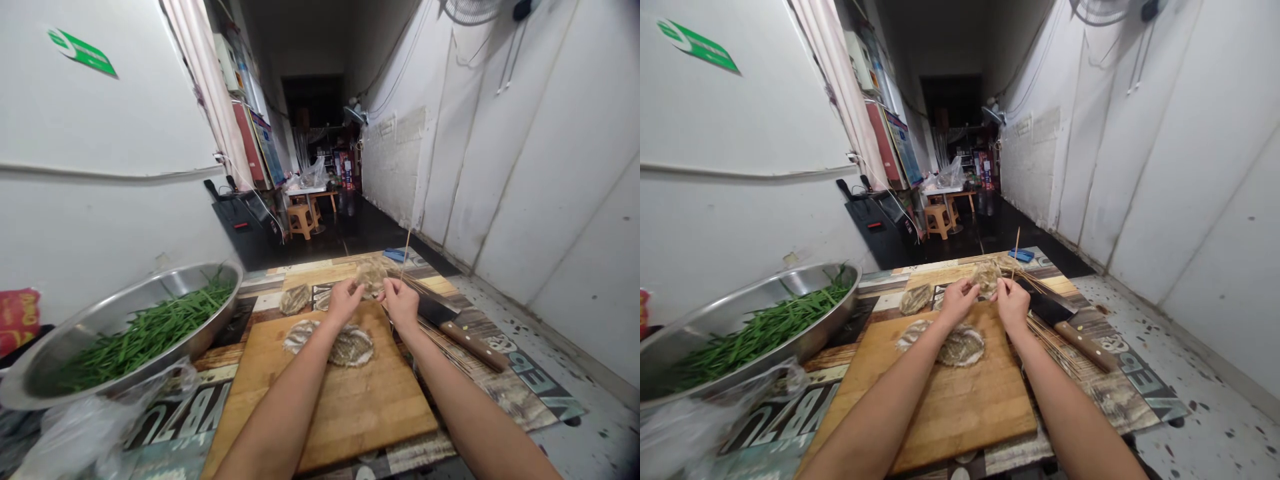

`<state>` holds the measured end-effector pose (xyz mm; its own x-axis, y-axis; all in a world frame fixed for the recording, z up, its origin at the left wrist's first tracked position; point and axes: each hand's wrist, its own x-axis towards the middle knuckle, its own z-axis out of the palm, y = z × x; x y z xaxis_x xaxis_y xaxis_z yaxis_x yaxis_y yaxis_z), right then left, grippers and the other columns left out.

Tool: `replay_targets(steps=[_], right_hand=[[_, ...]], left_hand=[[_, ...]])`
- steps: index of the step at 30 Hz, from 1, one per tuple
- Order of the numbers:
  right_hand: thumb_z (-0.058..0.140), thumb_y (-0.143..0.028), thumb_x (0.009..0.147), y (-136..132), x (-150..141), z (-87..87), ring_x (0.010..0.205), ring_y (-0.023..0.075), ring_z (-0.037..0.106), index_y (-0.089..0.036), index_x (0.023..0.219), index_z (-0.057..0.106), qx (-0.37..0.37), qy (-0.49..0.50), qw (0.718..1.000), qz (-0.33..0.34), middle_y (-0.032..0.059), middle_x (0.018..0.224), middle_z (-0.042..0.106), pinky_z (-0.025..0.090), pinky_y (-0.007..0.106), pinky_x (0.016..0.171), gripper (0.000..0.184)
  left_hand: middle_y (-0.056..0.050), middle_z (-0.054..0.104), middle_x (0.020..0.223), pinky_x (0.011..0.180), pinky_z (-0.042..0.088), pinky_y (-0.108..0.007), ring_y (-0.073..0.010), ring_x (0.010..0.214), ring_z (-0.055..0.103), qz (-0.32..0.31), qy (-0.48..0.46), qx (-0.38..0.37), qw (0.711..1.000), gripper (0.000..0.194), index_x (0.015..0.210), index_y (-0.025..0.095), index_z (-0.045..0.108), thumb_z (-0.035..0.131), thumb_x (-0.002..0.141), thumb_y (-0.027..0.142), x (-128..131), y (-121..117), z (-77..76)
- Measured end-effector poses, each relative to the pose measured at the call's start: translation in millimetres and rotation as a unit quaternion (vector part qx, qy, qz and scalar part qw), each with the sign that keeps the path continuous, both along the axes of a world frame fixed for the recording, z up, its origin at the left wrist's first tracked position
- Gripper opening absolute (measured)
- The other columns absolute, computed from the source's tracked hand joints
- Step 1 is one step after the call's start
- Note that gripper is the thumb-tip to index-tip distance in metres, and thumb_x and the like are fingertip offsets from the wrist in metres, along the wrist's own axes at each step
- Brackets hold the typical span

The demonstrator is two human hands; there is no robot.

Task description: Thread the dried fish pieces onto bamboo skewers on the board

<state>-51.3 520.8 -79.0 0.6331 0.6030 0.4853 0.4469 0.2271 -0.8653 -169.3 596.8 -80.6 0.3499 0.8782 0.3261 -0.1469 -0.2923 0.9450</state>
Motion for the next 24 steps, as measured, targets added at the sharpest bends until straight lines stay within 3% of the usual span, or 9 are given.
replay_targets(steps=[4, 8, 11, 13, 19, 22, 24], right_hand=[[0.054, -0.04, 0.078, 4.6, 2.7, -4.1, 0.046, 0.0156, 0.056, -0.016, 0.069, 0.066, -0.013, 0.06, 0.998, -0.011, -0.0012, 0.043, 0.059, 0.044, 0.026, 0.059, 0.029], [0.06, -0.037, 0.07, 9.2, 19.6, -1.2, 0.031, 0.0095, 0.036, -0.018, 0.054, 0.055, 0.013, 0.245, 0.969, -0.021, -0.0031, 0.035, 0.051, 0.027, 0.023, 0.036, 0.025], [0.056, -0.041, 0.071, 8.7, 38.8, 6.9, 0.027, 0.0065, 0.025, -0.021, 0.053, 0.045, 0.04, 0.291, 0.956, -0.025, -0.0049, 0.034, 0.046, 0.017, 0.023, 0.031, 0.029], [0.055, -0.043, 0.072, 6.9, 46.1, 12.3, 0.026, 0.0054, 0.023, -0.022, 0.056, 0.042, 0.049, 0.311, 0.949, -0.006, -0.0066, 0.035, 0.044, 0.015, 0.021, 0.029, 0.029], [0.068, -0.043, 0.062, -4.1, 30.0, 22.3, 0.026, 0.0031, 0.022, -0.02, 0.058, 0.043, -0.014, 0.33, 0.93, 0.158, -0.0089, 0.033, 0.039, 0.012, 0.016, 0.027, 0.034], [0.068, -0.044, 0.064, -9.5, 15.9, 22.0, 0.025, 0.0024, 0.018, -0.019, 0.059, 0.046, -0.123, 0.297, 0.894, 0.311, -0.0105, 0.03, 0.035, 0.009, 0.016, 0.027, 0.034], [0.063, -0.044, 0.071, -10.0, 8.2, 17.6, 0.024, 0.0023, 0.019, -0.018, 0.058, 0.048, -0.223, 0.225, 0.877, 0.362, -0.0098, 0.03, 0.037, 0.009, 0.015, 0.027, 0.032]], left_hand=[[-0.001, 0.048, 0.054, 0.07, 0.039, -0.026, -0.021, 0.076, 0.055, 0.09, 0.013, 0.043, 0.995, 0.022, 0.049, 0.021, 0.053, 0.069, 0.063, 0.018, 0.7, 3.5, -1.1], [-0.001, 0.052, 0.053, 0.062, 0.038, -0.026, -0.0208, 0.067, 0.058, 0.129, 0.009, -0.049, 0.99, 0.017, 0.053, 0.021, 0.055, 0.065, 0.065, 0.016, -5.1, 16.1, -7.5], [0.001, 0.052, 0.05, 0.056, 0.036, -0.024, -0.019, 0.058, 0.059, 0.193, 0.051, -0.109, 0.974, 0.015, 0.056, 0.021, 0.054, 0.064, 0.065, 0.015, -21.0, 34.8, -13.1], [0.002, 0.054, 0.05, 0.054, 0.037, -0.023, -0.0175, 0.054, 0.059, 0.202, 0.052, -0.138, 0.968, 0.013, 0.059, 0.02, 0.055, 0.063, 0.065, 0.014, -32.5, 46.6, -15.8], [0.003, 0.053, 0.046, 0.046, 0.037, -0.021, -0.0115, 0.044, 0.053, 0.202, 0.053, -0.181, 0.961, 0.004, 0.072, 0.017, 0.06, 0.062, 0.069, 0.014, -53.8, 64.9, -14.2], [0.003, 0.054, 0.049, 0.044, 0.036, -0.018, -0.0093, 0.043, 0.051, 0.224, 0.039, -0.192, 0.955, 0.009, 0.083, 0.015, 0.061, 0.059, 0.074, 0.017, -62.4, 70.3, -9.8], [0.003, 0.053, 0.049, 0.044, 0.036, -0.018, -0.0087, 0.042, 0.051, 0.234, 0.032, -0.2, 0.951, 0.011, 0.085, 0.014, 0.061, 0.057, 0.076, 0.018, -67.7, 72.8, -7.6]])
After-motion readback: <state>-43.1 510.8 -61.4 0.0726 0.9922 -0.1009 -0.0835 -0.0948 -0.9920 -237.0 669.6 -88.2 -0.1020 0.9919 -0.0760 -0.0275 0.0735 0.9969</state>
